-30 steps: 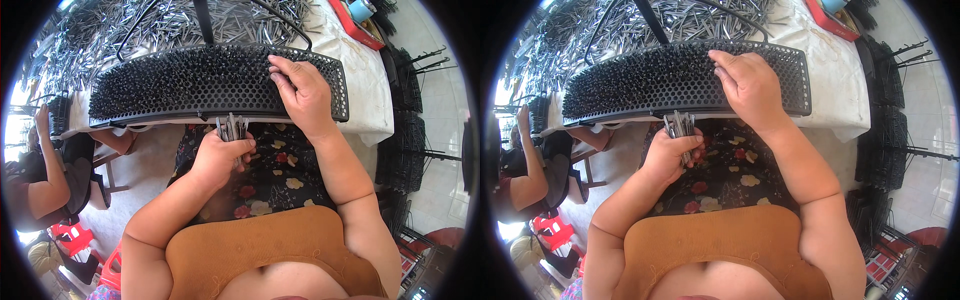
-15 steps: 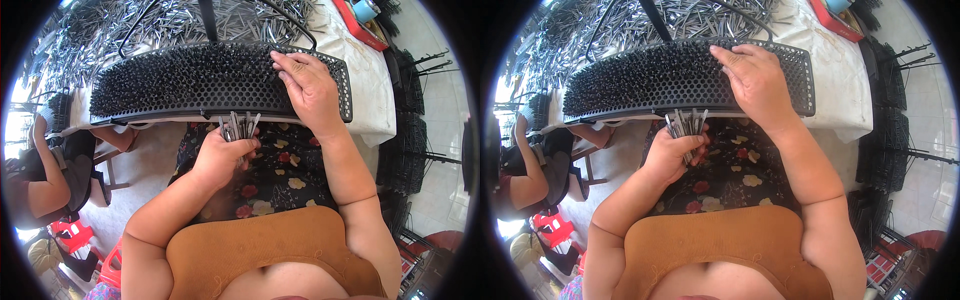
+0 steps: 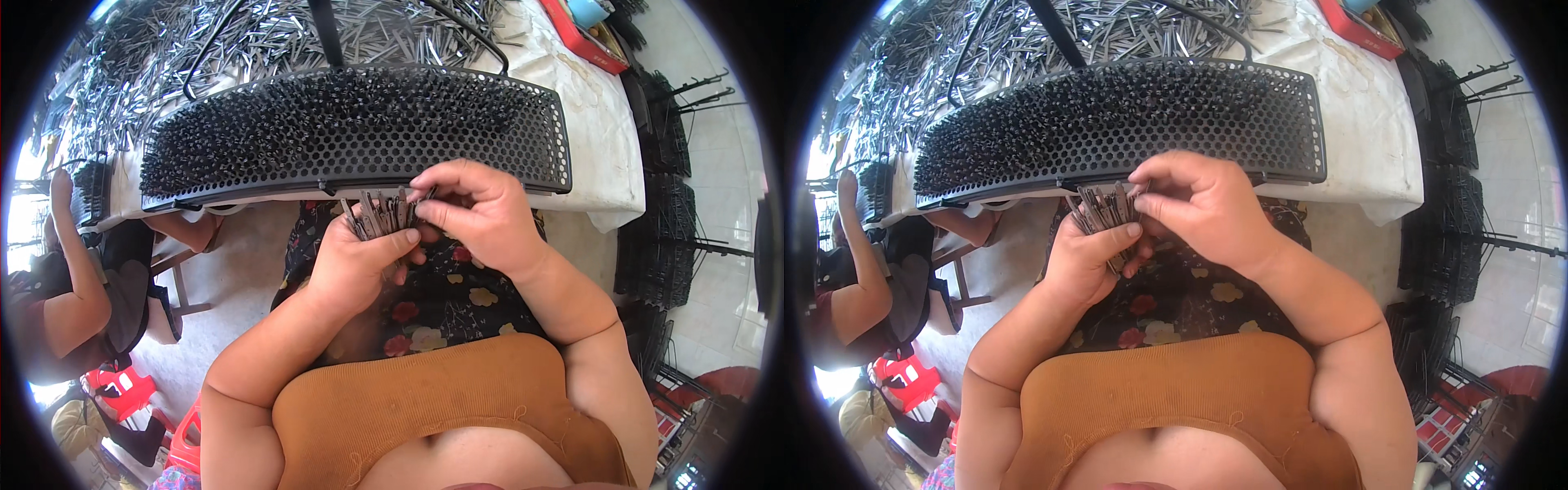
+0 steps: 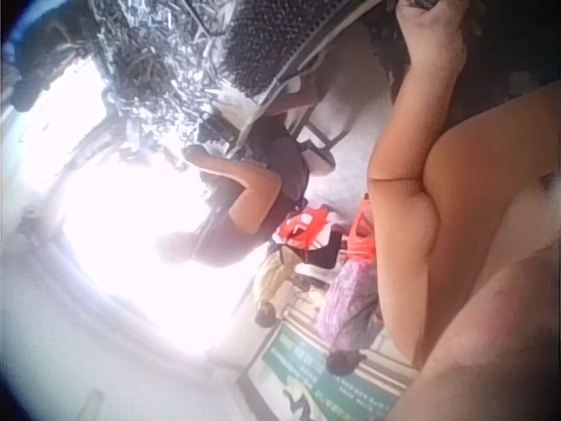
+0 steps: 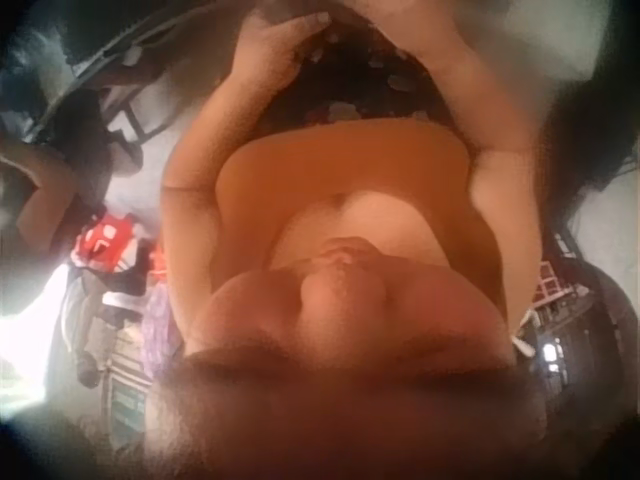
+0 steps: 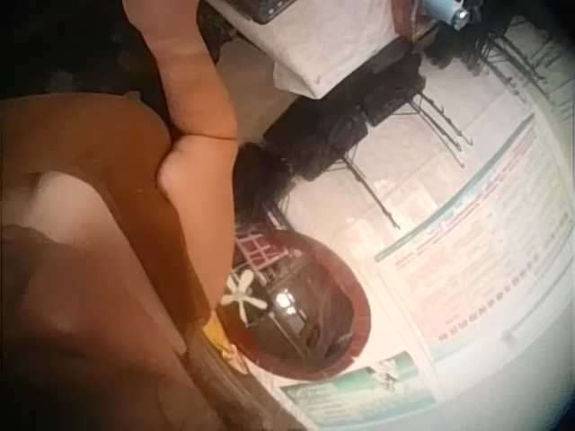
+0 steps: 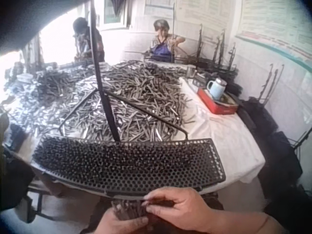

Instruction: The person inserts small metal rods into a perforated template one by one by hand.

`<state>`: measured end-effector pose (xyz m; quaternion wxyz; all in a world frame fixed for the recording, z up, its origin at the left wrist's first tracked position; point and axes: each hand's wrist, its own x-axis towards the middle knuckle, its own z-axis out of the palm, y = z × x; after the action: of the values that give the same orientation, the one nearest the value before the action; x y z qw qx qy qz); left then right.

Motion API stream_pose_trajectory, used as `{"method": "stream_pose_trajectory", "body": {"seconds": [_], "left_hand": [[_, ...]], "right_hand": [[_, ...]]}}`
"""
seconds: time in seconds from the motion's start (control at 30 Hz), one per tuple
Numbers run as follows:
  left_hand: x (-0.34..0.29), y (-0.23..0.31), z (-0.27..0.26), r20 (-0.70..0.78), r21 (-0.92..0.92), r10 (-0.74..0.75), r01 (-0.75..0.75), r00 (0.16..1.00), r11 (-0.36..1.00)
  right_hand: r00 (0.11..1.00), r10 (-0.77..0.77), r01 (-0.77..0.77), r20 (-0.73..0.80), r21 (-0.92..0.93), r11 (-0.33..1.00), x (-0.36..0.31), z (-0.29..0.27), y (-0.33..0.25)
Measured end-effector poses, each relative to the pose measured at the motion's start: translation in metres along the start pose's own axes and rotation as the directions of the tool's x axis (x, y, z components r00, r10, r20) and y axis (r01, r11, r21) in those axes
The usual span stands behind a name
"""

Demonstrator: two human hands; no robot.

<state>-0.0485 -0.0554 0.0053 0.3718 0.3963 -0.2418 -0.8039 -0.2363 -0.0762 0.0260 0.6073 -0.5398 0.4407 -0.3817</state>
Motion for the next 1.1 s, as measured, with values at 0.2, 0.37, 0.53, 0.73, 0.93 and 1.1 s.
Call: {"method": "stream_pose_trajectory", "body": {"seconds": [0.2,0.37,0.53,0.73,0.93,1.1], "left_hand": [[0.003,-0.002,-0.003,-0.106,0.075,-0.055,0.063,0.993,0.995],[0.007,-0.004,-0.004,-0.105,0.118,-0.094,0.106,0.99,0.987],[0.005,-0.002,-0.004,-0.089,0.098,-0.097,0.105,0.991,0.99],[0.001,0.0,-0.008,-0.062,-0.021,-0.096,0.095,0.993,0.995],[-0.001,0.003,0.003,0.016,-0.024,-0.028,0.029,0.999,0.999],[0.002,-0.003,-0.006,-0.075,0.079,-0.099,0.105,0.992,0.991]], "right_hand": [[0.853,-0.367,0.329,-0.372,-0.162,0.93,0.021,-0.027,-0.002],[0.655,-0.689,0.404,-0.31,-0.627,0.666,0.037,-0.039,0.006],[0.651,-0.755,0.319,-0.079,-0.874,0.366,0.042,-0.039,0.001],[0.852,-0.507,0.31,-0.131,-0.654,0.69,0.011,-0.013,-0.005],[0.998,-0.014,0.017,0.068,-0.046,0.999,-0.003,-0.002,-0.003],[0.822,-0.44,0.262,-0.362,-0.446,0.856,0.019,-0.036,0.001]]}}
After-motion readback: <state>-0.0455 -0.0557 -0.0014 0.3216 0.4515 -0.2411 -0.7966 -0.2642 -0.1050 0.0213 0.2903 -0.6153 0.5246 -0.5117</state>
